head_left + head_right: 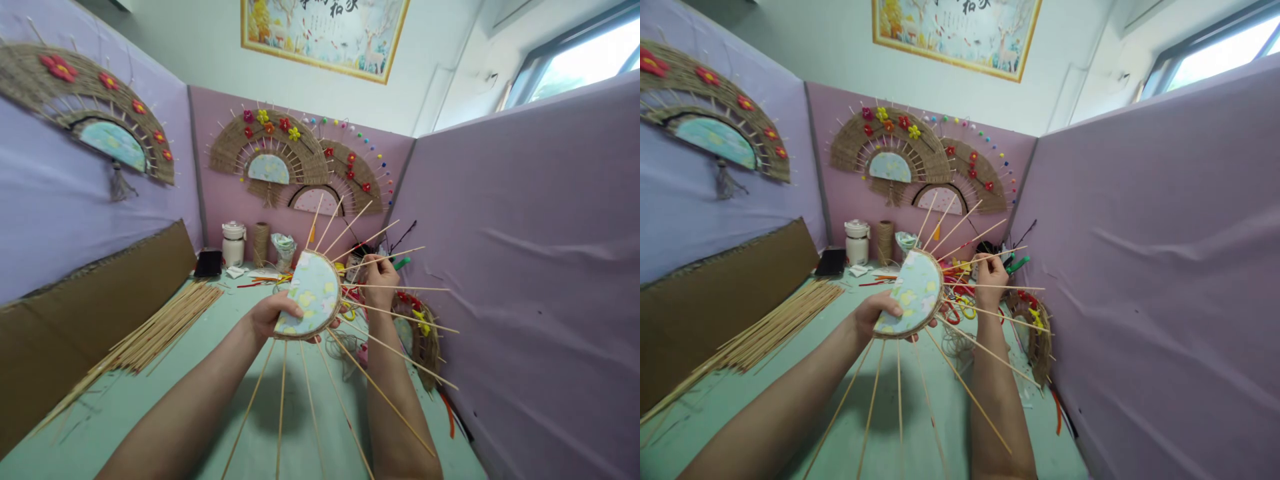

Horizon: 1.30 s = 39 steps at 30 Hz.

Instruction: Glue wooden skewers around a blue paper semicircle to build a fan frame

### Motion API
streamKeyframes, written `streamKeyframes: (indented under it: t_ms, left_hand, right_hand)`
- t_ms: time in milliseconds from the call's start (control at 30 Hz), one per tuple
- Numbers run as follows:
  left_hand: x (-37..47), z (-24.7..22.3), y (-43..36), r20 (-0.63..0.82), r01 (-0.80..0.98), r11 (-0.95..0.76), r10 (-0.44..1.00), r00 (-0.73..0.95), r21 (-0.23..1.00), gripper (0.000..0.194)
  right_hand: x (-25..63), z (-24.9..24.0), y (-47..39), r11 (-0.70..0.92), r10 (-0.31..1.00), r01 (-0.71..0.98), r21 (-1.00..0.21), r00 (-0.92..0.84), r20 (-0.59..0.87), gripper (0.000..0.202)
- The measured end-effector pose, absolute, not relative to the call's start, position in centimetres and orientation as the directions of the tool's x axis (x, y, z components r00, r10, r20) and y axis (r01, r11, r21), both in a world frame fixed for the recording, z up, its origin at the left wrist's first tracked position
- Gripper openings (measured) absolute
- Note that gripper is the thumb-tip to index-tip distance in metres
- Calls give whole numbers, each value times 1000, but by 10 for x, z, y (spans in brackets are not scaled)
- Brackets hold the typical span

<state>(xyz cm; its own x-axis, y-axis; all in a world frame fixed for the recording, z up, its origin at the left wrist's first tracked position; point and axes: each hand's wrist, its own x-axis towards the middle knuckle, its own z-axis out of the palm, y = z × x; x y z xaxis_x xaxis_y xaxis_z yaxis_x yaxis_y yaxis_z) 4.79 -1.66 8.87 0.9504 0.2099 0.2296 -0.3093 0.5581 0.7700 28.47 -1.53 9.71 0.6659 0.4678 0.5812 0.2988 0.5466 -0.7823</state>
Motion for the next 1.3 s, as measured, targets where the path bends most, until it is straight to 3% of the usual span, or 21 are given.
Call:
streamKeyframes:
  t_ms: [367, 667, 967, 1133, 1300]
  left_hand:
    - [50, 94, -22, 249, -336, 667, 226, 942, 665, 59]
    - [51, 84, -17, 206, -386, 605, 346, 915, 696, 73]
    - [51, 77, -11, 185, -332, 611, 293, 938, 718, 61]
    - [46, 74, -1, 191, -348, 590, 314, 930, 729, 63]
    - [36, 75, 12, 160, -359, 571, 370, 915, 738, 68]
  right_hand:
    - [285, 96, -12, 576, 474, 230, -784, 688, 550, 28]
    - [281, 101, -15, 598, 468, 198, -777, 701, 538, 26]
    - [283, 104, -19, 610, 499, 139, -780, 698, 514, 29]
    - [288, 106, -24, 615, 548, 68, -786, 680, 487, 29]
    - [300, 111, -31, 611, 678, -110, -784, 585, 446, 35]
